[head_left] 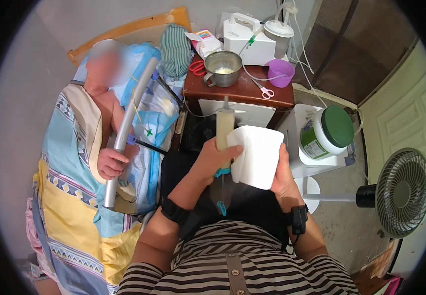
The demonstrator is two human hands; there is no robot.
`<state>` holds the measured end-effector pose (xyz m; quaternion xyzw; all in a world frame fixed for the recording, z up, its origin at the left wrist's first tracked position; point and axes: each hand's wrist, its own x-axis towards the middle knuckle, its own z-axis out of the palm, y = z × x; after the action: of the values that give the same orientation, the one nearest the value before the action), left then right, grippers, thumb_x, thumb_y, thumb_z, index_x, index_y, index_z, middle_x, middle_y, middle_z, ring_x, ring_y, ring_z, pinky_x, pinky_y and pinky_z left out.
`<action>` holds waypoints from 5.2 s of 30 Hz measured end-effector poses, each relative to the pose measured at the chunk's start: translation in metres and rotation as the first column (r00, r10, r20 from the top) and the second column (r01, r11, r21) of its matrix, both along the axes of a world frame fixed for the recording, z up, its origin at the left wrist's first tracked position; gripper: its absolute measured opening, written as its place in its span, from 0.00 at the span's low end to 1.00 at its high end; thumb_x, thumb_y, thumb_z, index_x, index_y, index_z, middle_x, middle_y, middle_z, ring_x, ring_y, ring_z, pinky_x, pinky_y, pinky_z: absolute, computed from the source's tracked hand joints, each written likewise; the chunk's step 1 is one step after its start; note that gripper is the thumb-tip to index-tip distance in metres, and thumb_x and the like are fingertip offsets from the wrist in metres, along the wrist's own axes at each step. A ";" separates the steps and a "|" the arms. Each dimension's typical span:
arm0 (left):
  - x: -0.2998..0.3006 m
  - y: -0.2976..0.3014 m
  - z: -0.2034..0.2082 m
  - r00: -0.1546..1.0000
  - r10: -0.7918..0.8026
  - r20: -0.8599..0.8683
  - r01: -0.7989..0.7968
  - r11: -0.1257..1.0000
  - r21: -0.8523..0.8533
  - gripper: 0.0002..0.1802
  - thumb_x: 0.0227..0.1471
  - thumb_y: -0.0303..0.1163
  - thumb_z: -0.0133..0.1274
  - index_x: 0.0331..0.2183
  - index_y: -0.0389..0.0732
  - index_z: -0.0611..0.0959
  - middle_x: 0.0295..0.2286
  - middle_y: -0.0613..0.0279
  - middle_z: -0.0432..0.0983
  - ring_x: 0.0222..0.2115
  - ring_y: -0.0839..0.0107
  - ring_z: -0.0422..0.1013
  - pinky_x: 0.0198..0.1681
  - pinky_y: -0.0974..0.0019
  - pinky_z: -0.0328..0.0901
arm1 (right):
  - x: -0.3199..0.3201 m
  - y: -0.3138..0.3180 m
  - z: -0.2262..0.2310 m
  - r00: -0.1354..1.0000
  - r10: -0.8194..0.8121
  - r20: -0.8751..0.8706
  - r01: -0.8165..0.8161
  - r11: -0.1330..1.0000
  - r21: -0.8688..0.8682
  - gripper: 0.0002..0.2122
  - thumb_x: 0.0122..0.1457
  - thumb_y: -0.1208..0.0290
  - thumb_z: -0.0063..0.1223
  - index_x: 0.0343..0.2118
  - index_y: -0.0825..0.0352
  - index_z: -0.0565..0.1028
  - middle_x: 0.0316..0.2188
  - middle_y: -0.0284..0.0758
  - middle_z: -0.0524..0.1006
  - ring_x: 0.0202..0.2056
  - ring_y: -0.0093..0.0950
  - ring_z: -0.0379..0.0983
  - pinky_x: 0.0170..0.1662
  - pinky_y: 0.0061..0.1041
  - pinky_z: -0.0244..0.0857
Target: Administer liquid nutrition to a patient via a nasogastric feeding tube and cleaning the patient's face.
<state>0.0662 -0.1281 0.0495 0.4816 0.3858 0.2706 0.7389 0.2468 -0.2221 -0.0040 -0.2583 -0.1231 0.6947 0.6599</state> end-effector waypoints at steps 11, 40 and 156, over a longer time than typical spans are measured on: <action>-0.014 0.007 0.002 0.811 -0.197 0.552 0.287 0.954 -0.081 0.40 0.44 0.39 0.56 0.57 0.32 0.66 0.52 0.56 0.69 0.48 0.69 0.69 0.53 0.67 0.63 | -0.002 0.014 0.000 0.930 0.207 0.304 -0.159 0.971 -0.176 0.37 0.59 0.39 0.42 0.59 0.68 0.61 0.55 0.41 0.68 0.54 0.31 0.66 0.56 0.30 0.60; -0.016 -0.017 -0.001 0.590 -0.171 0.789 0.392 0.915 -0.095 0.12 0.48 0.40 0.52 0.30 0.44 0.70 0.18 0.65 0.62 0.22 0.70 0.63 0.45 0.57 0.62 | 0.039 0.063 -0.020 0.968 -0.102 0.230 0.146 0.972 -0.185 0.23 0.58 0.52 0.54 0.45 0.70 0.72 0.35 0.37 0.78 0.34 0.28 0.77 0.36 0.28 0.71; 0.041 -0.027 -0.040 0.950 0.266 0.164 -0.261 0.964 -0.051 0.15 0.49 0.27 0.56 0.41 0.36 0.78 0.34 0.63 0.76 0.34 0.76 0.72 0.38 0.71 0.66 | -0.044 0.020 0.025 0.033 -0.531 0.847 0.167 0.838 0.519 0.09 0.51 0.82 0.56 0.35 0.67 0.72 0.27 0.37 0.68 0.24 0.27 0.64 0.29 0.22 0.60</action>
<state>0.1075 -0.1556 0.0096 0.3903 0.3864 0.4012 0.7331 0.2026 -0.2017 0.0212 -0.5714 -0.5491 0.1412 0.5933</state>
